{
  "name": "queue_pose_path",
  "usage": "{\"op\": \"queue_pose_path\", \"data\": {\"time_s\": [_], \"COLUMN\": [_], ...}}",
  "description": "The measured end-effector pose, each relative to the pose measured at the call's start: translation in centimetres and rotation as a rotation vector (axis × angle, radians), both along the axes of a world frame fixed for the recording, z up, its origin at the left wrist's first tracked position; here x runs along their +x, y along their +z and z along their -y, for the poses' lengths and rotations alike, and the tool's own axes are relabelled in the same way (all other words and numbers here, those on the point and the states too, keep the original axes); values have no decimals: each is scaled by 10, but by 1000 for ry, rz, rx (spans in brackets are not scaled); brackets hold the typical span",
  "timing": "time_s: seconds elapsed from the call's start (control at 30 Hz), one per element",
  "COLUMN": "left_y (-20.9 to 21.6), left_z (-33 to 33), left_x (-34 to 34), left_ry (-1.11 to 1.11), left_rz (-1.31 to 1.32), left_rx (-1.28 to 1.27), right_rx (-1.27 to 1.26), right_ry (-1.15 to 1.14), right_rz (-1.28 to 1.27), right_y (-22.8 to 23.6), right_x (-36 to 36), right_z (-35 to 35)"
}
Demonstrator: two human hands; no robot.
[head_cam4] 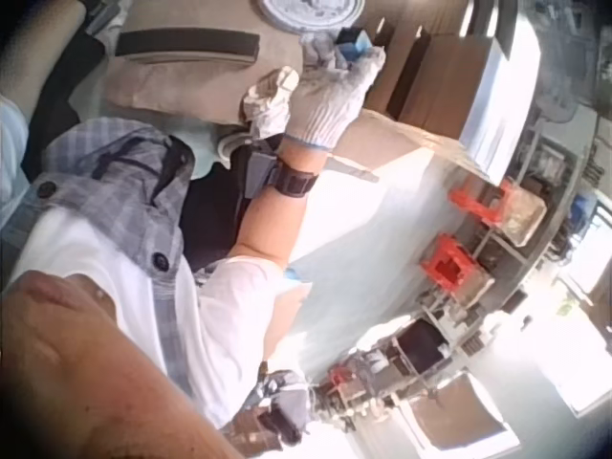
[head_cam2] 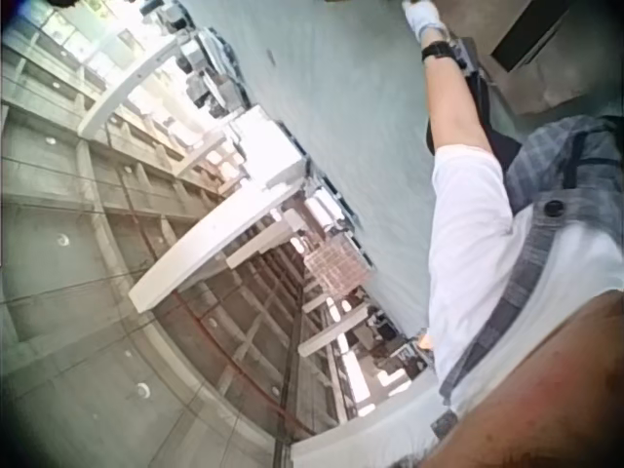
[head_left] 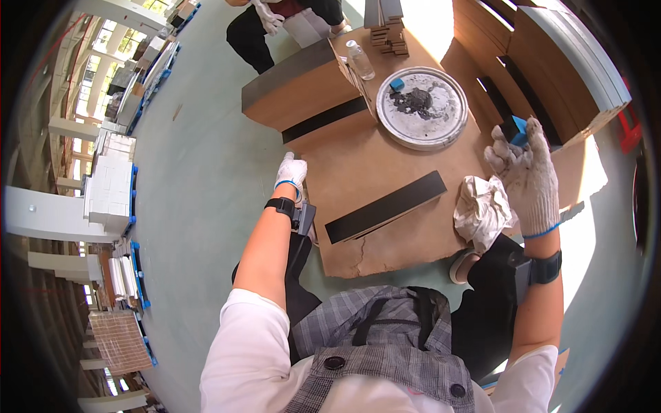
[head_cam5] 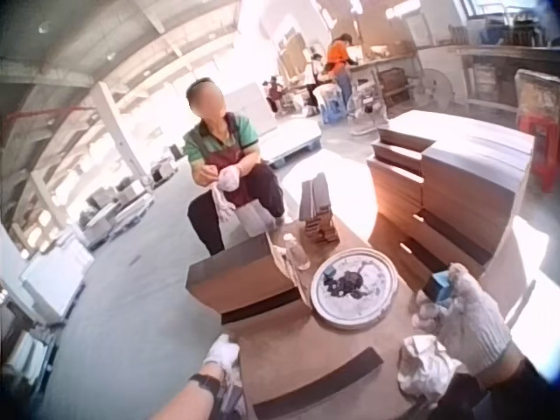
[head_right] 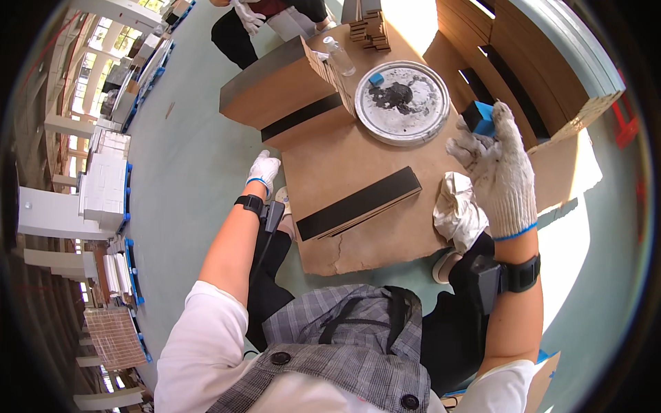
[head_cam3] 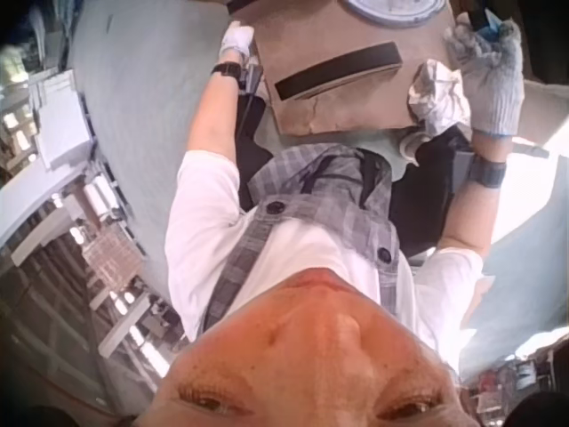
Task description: Applying a finish or wax to black wooden slats using a sponge and stacking them.
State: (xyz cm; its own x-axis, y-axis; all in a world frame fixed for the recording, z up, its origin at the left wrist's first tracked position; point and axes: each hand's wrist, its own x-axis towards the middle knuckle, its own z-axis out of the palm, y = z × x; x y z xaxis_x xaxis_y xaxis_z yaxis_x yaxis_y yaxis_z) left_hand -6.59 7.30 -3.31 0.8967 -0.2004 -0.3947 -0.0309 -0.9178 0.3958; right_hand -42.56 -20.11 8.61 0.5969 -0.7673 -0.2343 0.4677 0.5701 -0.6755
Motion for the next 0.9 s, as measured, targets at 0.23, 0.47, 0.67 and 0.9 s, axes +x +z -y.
{"op": "queue_pose_path", "data": {"time_s": [0.23, 0.47, 0.67, 0.9], "left_y": [-7, -29, -45, -46], "left_z": [4, 20, 16, 67], "left_x": [40, 67, 51, 56], "left_ry": [257, 267, 157, -499], "left_rz": [-1, 42, 311, 357], "left_rx": [-258, -301, 94, 208], "right_rx": [21, 44, 19, 37], "right_ry": [67, 55, 129, 130], "right_rz": [-117, -143, -82, -107], "right_y": [0, -9, -8, -8], "right_x": [22, 47, 52, 52], "right_z": [2, 7, 6, 2]}}
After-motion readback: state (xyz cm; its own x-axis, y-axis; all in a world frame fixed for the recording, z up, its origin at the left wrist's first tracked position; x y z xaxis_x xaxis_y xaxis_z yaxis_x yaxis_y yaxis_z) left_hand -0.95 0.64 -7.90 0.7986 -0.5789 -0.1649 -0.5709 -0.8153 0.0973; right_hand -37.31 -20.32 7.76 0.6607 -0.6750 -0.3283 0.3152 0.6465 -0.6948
